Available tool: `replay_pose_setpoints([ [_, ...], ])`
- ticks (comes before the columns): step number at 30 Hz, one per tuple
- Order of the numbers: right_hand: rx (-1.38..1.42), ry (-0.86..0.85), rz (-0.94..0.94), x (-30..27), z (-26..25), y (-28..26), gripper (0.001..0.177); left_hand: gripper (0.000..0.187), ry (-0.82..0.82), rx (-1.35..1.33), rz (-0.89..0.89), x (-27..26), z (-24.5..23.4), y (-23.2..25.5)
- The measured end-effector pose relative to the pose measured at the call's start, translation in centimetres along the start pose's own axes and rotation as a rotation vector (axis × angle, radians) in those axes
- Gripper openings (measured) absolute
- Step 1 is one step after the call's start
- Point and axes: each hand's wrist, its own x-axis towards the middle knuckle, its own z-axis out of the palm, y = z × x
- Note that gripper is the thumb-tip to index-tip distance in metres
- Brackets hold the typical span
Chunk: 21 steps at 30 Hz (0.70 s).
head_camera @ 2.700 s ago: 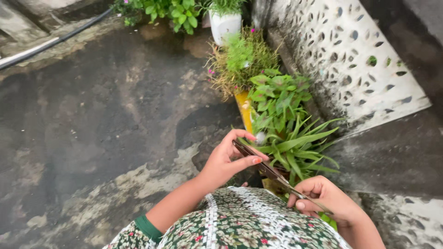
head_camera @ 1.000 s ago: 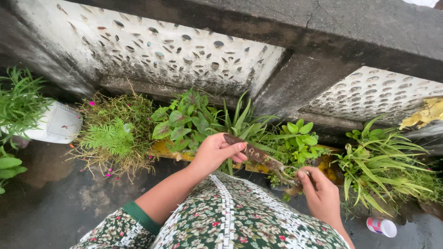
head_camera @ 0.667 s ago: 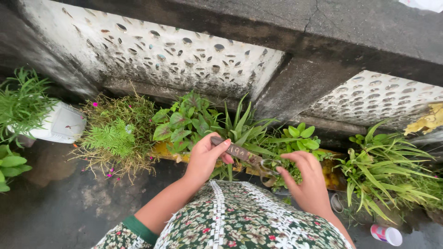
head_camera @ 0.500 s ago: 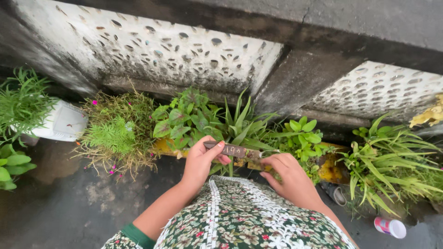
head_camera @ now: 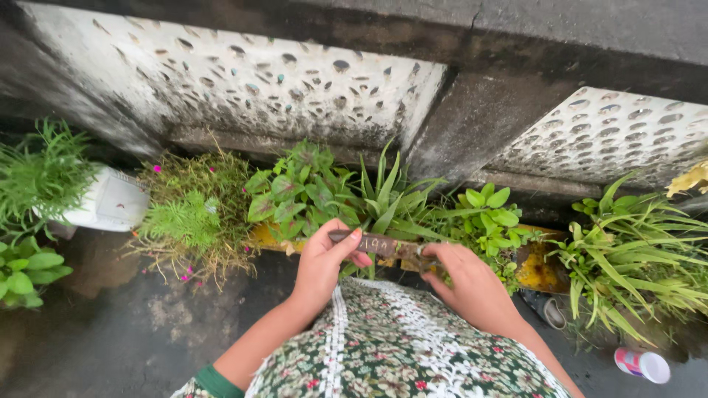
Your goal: The person trims stems and leaves from potted plants using shears and pulls weeds from the soil by hand.
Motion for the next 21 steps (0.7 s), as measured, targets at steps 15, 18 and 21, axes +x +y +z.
replay_pose_setpoints([
  [15, -0.010, -0.074, -0.084, 1.0, 4.6, 0.1, 0.034, 0.023, -0.007, 0.056, -0.032, -0.4, -3.2, 1.4],
  [18, -0.012, -0.006, -0.123, 1.1, 4.3, -1.3, 0.033, 0.022, -0.019, 0.032, -0.037, 0.0, -3.6, 1.5],
  [21, -0.036, -0.275, 0.152, 1.1, 4.3, -2.0, 0.033, 0.020, -0.014, 0.036, -0.094, 0.1, -3.5, 1.4],
])
